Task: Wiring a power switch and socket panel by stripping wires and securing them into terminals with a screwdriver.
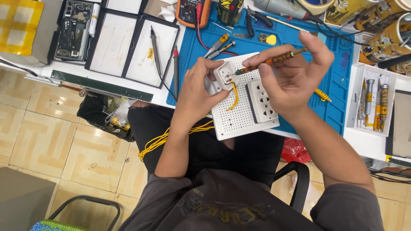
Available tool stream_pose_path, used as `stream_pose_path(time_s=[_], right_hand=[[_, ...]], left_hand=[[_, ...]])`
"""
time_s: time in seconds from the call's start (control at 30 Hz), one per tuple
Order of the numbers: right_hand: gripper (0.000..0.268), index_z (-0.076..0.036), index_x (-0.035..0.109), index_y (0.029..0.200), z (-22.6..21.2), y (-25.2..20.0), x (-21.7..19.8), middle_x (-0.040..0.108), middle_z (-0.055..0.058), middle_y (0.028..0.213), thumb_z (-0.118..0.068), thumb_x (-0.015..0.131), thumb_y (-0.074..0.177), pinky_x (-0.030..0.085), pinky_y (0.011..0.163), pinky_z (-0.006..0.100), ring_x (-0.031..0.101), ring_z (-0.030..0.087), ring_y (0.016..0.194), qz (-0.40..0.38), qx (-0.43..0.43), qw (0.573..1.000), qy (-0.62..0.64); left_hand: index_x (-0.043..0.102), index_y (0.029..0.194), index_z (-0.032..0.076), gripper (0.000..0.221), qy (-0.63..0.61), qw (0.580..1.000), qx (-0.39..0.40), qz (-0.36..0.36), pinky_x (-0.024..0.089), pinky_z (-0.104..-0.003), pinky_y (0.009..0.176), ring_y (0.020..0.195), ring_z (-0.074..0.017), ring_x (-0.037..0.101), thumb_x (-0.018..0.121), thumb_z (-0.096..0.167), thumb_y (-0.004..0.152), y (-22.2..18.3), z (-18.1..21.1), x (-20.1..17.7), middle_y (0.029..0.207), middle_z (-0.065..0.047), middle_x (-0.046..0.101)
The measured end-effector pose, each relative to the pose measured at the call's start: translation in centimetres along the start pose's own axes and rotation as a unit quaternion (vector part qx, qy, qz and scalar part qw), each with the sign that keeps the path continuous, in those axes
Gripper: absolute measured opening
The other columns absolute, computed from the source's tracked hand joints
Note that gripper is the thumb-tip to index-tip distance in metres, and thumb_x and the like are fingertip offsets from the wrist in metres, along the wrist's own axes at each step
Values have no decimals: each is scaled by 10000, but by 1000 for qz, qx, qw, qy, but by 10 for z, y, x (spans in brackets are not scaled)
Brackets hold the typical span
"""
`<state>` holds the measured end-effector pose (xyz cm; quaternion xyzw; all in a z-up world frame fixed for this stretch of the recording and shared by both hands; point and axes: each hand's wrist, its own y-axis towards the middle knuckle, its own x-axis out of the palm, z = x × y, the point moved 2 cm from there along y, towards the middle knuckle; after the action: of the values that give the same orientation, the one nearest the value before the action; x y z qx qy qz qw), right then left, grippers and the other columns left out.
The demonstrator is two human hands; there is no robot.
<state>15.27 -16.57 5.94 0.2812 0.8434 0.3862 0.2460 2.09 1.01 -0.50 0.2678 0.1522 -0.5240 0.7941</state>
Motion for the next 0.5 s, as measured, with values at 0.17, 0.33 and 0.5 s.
stream_pose_path(time_s=[0.17,0.33,0.5], right_hand=[[726,-276,281,1653,16,-8,-2,590,324,1180,86,642,1137,675,934,529,713,433,973,8,-27,999,-15],[731,-262,263,1720,6,-7,-4,610,363,1205,120,612,1202,723,968,561,773,496,1003,-5,1,1000,-25],[623,-125,262,1703,11,-10,-2,694,385,1154,97,577,1213,723,1078,599,781,478,1058,-10,44,998,32]], left_hand=[[521,1365,168,565,0,1000,-9,0,475,-401,975,1064,-179,672,897,247,951,-1,3,-1,1320,-23,705],[524,1373,162,576,-6,1000,-9,-2,466,-408,983,1069,-186,664,903,224,944,-1,2,0,1318,-31,692],[538,1381,148,586,-10,1000,-10,-3,494,-385,939,1084,-198,654,920,227,944,0,3,0,1332,-51,664]])
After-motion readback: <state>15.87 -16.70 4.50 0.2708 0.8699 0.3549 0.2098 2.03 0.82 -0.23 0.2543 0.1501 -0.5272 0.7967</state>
